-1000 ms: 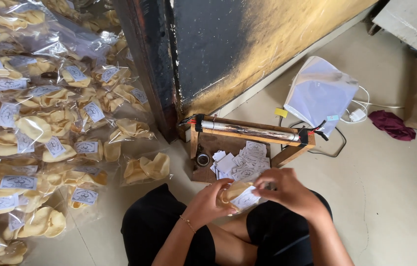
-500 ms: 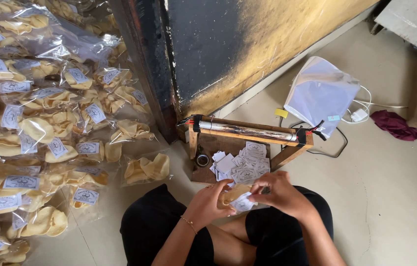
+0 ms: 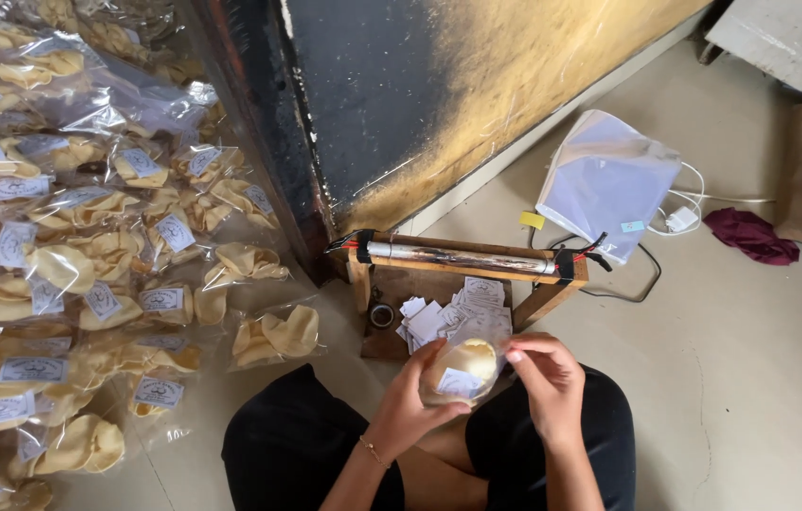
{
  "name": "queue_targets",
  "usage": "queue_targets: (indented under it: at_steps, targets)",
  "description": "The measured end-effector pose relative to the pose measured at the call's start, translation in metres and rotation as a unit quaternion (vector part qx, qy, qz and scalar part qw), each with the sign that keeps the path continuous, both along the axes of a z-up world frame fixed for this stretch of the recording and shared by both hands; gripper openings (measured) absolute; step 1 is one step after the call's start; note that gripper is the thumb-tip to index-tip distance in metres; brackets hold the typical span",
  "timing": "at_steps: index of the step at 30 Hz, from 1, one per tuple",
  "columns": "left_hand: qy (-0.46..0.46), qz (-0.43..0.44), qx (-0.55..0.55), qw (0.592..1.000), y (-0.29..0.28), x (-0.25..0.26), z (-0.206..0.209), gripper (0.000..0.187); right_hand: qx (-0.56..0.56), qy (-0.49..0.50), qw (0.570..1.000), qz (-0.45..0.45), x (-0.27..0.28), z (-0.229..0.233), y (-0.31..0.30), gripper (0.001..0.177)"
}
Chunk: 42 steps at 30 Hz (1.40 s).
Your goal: Manually packaging snacks into plastic bags with labels and sealing them using a heat sealer.
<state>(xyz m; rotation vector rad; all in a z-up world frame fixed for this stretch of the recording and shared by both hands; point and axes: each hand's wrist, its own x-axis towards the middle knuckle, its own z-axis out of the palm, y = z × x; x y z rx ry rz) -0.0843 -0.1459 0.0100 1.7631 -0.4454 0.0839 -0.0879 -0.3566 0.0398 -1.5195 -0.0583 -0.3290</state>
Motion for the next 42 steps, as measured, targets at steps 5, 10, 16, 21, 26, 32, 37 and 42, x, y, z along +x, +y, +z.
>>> queue_targets:
  at_steps: [5, 10, 16, 21, 26, 32, 37, 42]
  targets:
    - [-0.088, 0.101, -0.09, 0.987, -0.023, -0.001, 0.036, 0.032, 0.062, -0.018, 0.995, -0.072, -0.002, -0.014, 0.001, 0.009]
    - [-0.104, 0.129, -0.104, 0.981, -0.038, 0.007, 0.057, 0.017, 0.076, -0.015, 0.992, -0.101, -0.004, -0.015, 0.006, 0.01]
    - [-0.116, 0.128, -0.072, 0.982, -0.037, 0.01, 0.063, 0.014, 0.075, -0.011, 0.991, -0.11, -0.007, -0.022, 0.001, 0.011]
    - [-0.11, 0.137, -0.03, 0.984, -0.023, 0.014, 0.052, 0.009, 0.079, -0.06, 0.992, -0.078, -0.004, -0.028, -0.013, 0.011]
    - [-0.052, 0.16, -0.101, 0.98, -0.023, 0.014, 0.048, 0.005, 0.131, -0.035, 0.986, -0.094, -0.003, -0.025, -0.013, 0.007]
    - [-0.094, 0.244, 0.018, 0.965, -0.022, 0.018, 0.065, 0.009, 0.068, -0.02, 0.992, -0.107, 0.003, -0.022, -0.01, 0.008]
    - [-0.113, 0.201, 0.094, 0.969, -0.011, 0.021, 0.064, 0.02, -0.221, -0.025, 0.97, -0.1, 0.006, 0.004, -0.014, 0.021]
    - [-0.16, 0.225, 0.171, 0.946, -0.003, 0.02, 0.052, 0.02, -0.395, -0.055, 0.908, -0.131, 0.012, 0.006, -0.012, 0.017]
